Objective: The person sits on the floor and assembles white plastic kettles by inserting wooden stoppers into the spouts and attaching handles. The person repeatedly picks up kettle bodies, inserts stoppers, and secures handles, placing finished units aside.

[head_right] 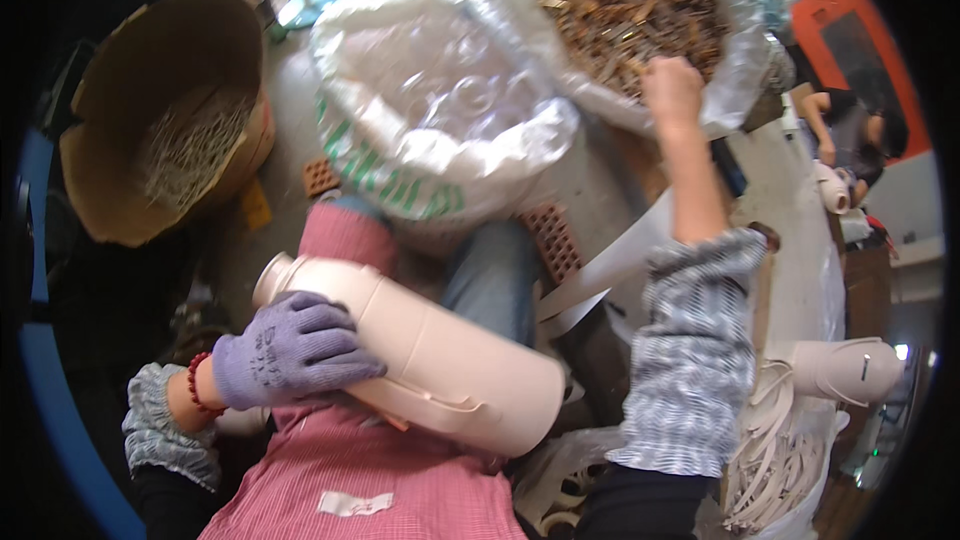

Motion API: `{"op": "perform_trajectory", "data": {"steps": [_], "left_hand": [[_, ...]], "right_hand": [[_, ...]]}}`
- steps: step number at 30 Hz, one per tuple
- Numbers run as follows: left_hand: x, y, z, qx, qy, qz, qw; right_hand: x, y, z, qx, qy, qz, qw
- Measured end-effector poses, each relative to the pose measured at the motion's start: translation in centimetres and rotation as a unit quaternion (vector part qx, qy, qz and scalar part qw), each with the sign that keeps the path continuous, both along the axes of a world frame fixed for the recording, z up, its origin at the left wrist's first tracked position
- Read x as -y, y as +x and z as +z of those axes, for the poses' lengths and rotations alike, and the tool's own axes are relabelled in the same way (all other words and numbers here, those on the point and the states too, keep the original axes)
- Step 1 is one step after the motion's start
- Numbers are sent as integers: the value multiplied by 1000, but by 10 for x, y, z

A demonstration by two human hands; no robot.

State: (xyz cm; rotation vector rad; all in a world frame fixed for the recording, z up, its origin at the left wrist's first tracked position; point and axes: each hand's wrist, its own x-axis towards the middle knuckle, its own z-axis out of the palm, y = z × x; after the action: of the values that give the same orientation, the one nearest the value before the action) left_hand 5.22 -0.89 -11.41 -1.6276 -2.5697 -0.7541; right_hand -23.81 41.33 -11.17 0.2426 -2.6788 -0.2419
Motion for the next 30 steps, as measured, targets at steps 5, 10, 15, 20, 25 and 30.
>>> {"op": "perform_trajectory", "data": {"steps": [5,10,15,20,25,30], "left_hand": [[11,53,-29,0,63,120,991],[17,78,-42,68,113,175,976],[20,81,-43,68,135,173,973],[23,81,-41,47,128,167,977],[19,72,-31,-43,86,117,988],[14,35,-21,129,117,118,978]], "right_hand": [[128,183,6,344,-425,247,800],[179,294,-2,557,-414,353,628],[192,308,-5,589,-395,345,615],[193,310,-2,586,-386,351,620],[192,311,1,579,-376,357,628],[184,299,13,374,-363,391,758]]}}
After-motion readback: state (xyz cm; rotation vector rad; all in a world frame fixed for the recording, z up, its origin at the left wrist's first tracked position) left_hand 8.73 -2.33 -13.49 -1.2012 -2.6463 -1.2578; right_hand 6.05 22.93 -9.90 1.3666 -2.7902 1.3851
